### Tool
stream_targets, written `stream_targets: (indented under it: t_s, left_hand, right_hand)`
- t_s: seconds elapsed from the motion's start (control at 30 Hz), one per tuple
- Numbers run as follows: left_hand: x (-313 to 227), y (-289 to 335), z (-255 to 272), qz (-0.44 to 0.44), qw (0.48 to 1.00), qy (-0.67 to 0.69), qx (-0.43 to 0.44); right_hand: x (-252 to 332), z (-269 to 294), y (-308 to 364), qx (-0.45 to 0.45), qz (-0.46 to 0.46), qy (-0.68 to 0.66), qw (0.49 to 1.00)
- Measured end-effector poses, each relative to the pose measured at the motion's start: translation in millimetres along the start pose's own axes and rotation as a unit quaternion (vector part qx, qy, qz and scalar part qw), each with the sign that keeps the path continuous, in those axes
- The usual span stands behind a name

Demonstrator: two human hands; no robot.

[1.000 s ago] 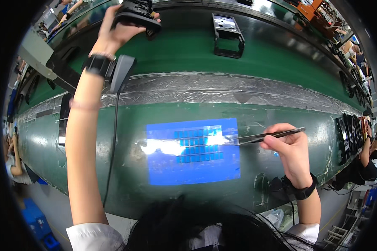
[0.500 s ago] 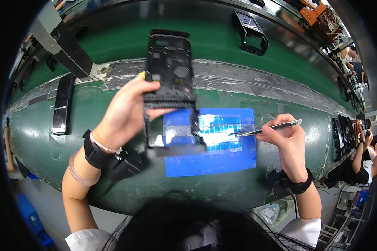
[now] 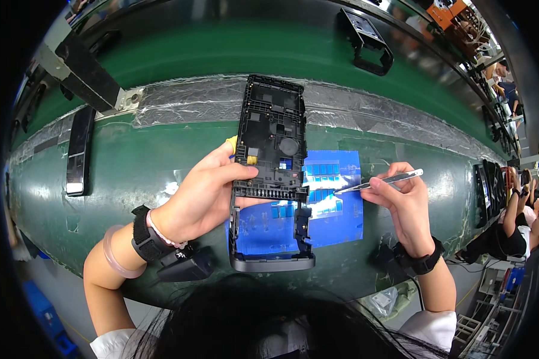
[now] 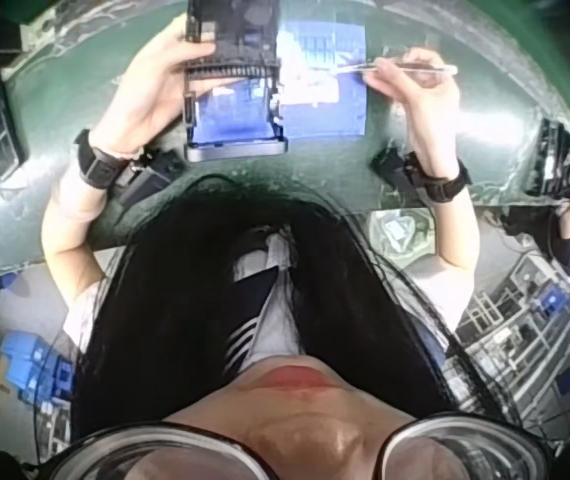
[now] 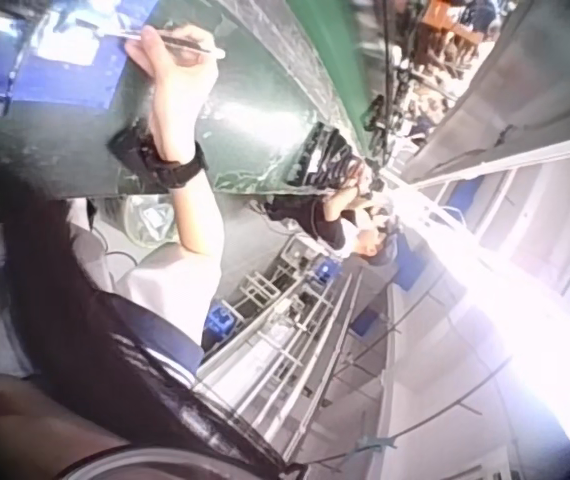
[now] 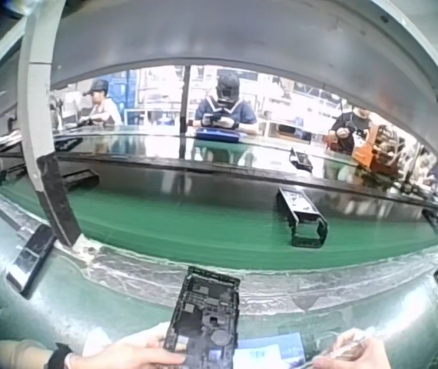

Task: Manually assembling electronic device housing components and applying small adhesive parts using tweezers.

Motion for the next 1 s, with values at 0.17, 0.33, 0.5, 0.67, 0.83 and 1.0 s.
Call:
stream_targets:
  t_s: [0.17, 0.33, 0.5, 0.67, 0.83, 1.0]
  left_hand:
    - [-3.8, 3.1, -9.0, -0.005, 1.000, 0.030, 0.009]
    - [-5.3, 7.5, -19.0, -0.045, 0.995, 0.074, 0.038]
    - [-13.6, 16.4, -62.1, -0.183, 0.968, -0.070, 0.154]
    - [-14.9, 31.6, -85.4, -0.185, 0.961, -0.065, 0.197]
    - [-14.7, 34.3, -92.0, -0.230, 0.941, -0.080, 0.237]
    - [-11.9, 35.2, -91.0, -0.228, 0.941, -0.083, 0.237]
  right_hand:
    - [-2.6, 5.8, 0.5, -0.019, -0.012, -0.042, 0.999]
    - [28.3, 3.0, 14.4, -0.030, 0.043, -0.077, 0.996]
    - [78.8, -26.4, 41.0, -0.005, 0.186, -0.100, 0.977]
    - [85.9, -46.8, 45.9, 0.006, 0.204, -0.031, 0.978]
    - [89.8, -43.5, 50.6, -0.009, 0.238, -0.016, 0.971]
    - [88.1, -43.5, 50.4, -0.018, 0.227, -0.012, 0.974]
Point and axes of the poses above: each hand's wrist, its own y-axis away from the middle knuckle, its own z-axis out of the back of the hand, x = y × z, the point moved 7 cm from there along -y, towards the middle knuckle, and after that the axes turned 3 degrees about x, right-handed, at the moved point
